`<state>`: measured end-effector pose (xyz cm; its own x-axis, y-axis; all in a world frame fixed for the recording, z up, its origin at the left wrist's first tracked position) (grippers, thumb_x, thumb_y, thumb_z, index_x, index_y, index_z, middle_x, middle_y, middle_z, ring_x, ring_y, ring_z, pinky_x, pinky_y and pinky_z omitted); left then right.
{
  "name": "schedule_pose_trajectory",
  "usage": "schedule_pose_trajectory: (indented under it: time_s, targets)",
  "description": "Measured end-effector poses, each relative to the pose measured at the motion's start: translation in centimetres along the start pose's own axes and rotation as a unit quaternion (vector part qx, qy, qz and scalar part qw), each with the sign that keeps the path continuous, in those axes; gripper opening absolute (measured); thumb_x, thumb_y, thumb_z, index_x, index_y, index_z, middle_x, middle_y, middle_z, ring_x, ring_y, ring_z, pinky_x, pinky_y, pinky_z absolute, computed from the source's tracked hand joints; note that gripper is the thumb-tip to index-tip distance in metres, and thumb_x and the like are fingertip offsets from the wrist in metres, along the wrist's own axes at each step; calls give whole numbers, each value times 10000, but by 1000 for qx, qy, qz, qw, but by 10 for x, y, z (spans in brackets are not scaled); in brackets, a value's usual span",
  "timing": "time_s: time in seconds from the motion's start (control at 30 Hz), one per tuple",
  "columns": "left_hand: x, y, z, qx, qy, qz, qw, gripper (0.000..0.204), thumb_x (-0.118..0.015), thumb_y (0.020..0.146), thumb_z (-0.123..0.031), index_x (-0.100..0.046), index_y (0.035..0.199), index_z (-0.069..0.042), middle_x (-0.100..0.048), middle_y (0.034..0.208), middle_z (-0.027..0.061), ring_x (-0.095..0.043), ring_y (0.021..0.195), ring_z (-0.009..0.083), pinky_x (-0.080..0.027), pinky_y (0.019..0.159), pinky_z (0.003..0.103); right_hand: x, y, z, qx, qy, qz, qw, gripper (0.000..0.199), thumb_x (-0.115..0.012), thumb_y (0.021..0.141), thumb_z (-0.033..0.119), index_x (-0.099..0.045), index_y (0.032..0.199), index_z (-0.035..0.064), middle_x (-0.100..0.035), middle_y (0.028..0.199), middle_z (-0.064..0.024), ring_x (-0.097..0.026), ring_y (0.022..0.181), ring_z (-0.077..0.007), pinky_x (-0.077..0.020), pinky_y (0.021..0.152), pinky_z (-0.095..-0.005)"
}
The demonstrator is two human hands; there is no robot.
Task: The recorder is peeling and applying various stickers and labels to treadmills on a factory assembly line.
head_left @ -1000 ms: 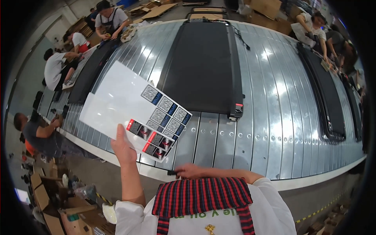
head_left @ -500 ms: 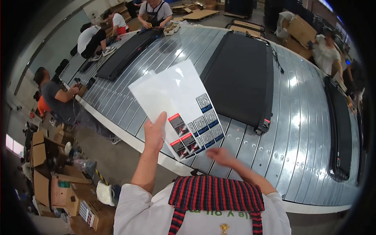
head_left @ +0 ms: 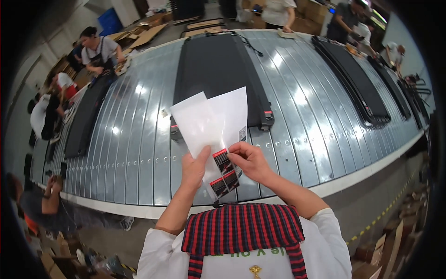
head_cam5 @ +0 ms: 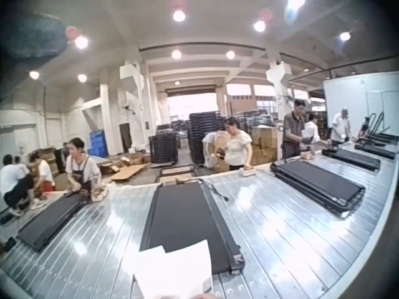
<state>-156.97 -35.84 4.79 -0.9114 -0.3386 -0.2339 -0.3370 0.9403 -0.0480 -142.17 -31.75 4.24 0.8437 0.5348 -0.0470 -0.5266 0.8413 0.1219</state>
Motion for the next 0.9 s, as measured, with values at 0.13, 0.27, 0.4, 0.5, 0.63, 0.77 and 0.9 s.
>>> schedule_pose_trajectory:
  time_s: [0.13, 0.27, 0.4, 0.5, 0.63, 0.77, 0.9]
  targets:
    - [10, 8, 15, 48, -4, -1, 999, 307, -595, 793, -230, -568, 958, 27, -590, 884, 62, -539, 752, 102, -437, 650, 238, -6, -3, 1, -2, -9, -43, 999, 92, -567, 795, 52, -533, 869, 11, -547, 719, -1, -504, 651, -44, -410, 577, -179]
    - [3, 24, 12, 18, -56, 5, 998, 297, -595, 795, -246, -573, 934, 16, -591, 866, 56, -530, 730, 94, -430, 634, 235, -9, -11, 30, 109, -188, -176, 960, 121, -604, 759, 38, -532, 851, 6, -523, 675, -15, -489, 606, -60, -418, 558, -193]
    - [-5, 17, 1, 17, -21, 75, 997, 310, -576, 813, -267, -571, 930, 21, -590, 838, 40, -526, 716, 87, -426, 616, 226, -36, -5, 24, 76, -139, -142, 977, 124, -617, 741, 27, -537, 833, 4, -555, 704, -19, -518, 623, -66, -427, 562, -197]
    - [0, 17, -4, -5, -32, 126, 992, 315, -572, 815, -292, -577, 903, 10, -574, 796, 23, -509, 692, 74, -416, 586, 218, -51, -1, 32, 84, -173, -136, 972, 113, -605, 745, 34, -533, 817, -15, -581, 702, -46, -541, 625, -75, -443, 569, -211]
    - [19, 14, -7, -6, 56, 157, 986, 307, -549, 831, -310, -578, 869, -7, -540, 736, -5, -468, 645, 52, -380, 535, 206, -60, 2, 39, 94, -228, -129, 960, 90, -578, 764, 46, -532, 807, -18, -576, 679, -56, -544, 616, -81, -444, 562, -213]
    - [24, 4, -15, -69, 29, 144, 987, 300, -496, 863, -306, -567, 852, -14, -510, 696, -25, -444, 628, 45, -356, 527, 196, -70, 12, 39, 47, -268, -48, 961, 91, -541, 788, 72, -528, 799, -17, -575, 654, -80, -549, 590, -104, -444, 543, -226]
    - [32, -8, -17, -74, 51, 111, 990, 306, -487, 867, -306, -562, 856, -10, -512, 705, -23, -443, 636, 45, -358, 534, 197, -72, 14, 40, 114, -241, 10, 964, 107, -522, 801, 93, -525, 798, -14, -560, 627, -84, -524, 546, -110, -424, 506, -241]
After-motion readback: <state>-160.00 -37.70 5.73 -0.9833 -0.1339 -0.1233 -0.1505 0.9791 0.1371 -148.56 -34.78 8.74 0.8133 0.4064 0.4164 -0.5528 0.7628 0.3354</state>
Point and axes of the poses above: each hand's wrist, its own y-axis towards the middle knuckle, its own x-axis out of the back of the hand, z = x × y, the point moved 6 cm from there along y, towards the middle knuckle
